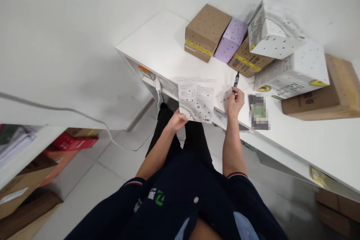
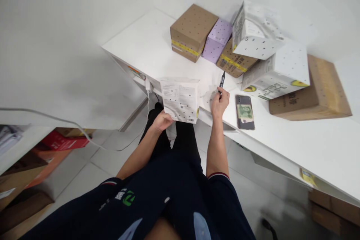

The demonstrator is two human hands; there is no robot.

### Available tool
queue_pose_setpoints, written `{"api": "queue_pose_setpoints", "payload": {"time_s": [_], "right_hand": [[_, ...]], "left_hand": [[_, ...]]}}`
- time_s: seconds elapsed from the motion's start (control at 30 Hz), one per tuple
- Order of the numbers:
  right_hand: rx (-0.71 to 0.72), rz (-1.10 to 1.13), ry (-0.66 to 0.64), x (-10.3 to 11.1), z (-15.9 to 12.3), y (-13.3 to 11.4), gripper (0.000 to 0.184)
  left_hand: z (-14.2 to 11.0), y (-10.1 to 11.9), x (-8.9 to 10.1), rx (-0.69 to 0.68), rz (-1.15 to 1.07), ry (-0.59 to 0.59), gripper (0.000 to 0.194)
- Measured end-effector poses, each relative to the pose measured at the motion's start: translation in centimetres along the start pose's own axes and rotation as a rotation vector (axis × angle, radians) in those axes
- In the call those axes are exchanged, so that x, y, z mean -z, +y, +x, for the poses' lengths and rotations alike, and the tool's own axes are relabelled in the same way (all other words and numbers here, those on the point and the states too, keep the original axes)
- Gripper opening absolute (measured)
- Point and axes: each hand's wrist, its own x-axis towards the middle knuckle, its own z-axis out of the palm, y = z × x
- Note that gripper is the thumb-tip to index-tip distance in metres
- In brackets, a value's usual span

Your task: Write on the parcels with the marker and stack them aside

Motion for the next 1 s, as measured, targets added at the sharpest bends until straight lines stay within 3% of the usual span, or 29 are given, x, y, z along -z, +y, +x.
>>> {"api": "queue_pose_setpoints", "payload": {"time_s": [0.23,0.43,0.57,0.7,0.83,1.0], "right_hand": [[-0.015,0.018,-0.016,0.0,0.1,0.1,0.030],[-0.022,0.002,-0.010,0.0,0.1,0.2,0.031],[-0.010,-0.004,-0.021,0.0,0.1,0.3,0.031],[-0.039,-0.012,-0.028,0.0,0.1,0.1,0.032],[-0.045,-0.008,-0.018,0.0,0.0,-0.1,0.032],[-0.022,-0.009,-0.019,0.1,0.0,0.0,0.032]], "left_hand": [[0.0,0.1,0.8,-0.131,0.133,0.041,0.080],[-0.8,3.0,-0.2,-0.360,0.282,0.061,0.079],[-1.9,6.4,-1.8,-0.632,0.611,0.172,0.085],[-2.4,9.0,-4.8,-0.872,1.028,0.311,0.086],[-1.8,9.4,-6.7,-0.898,1.150,0.300,0.083],[-1.3,8.8,-6.2,-0.812,0.993,0.271,0.100]]}}
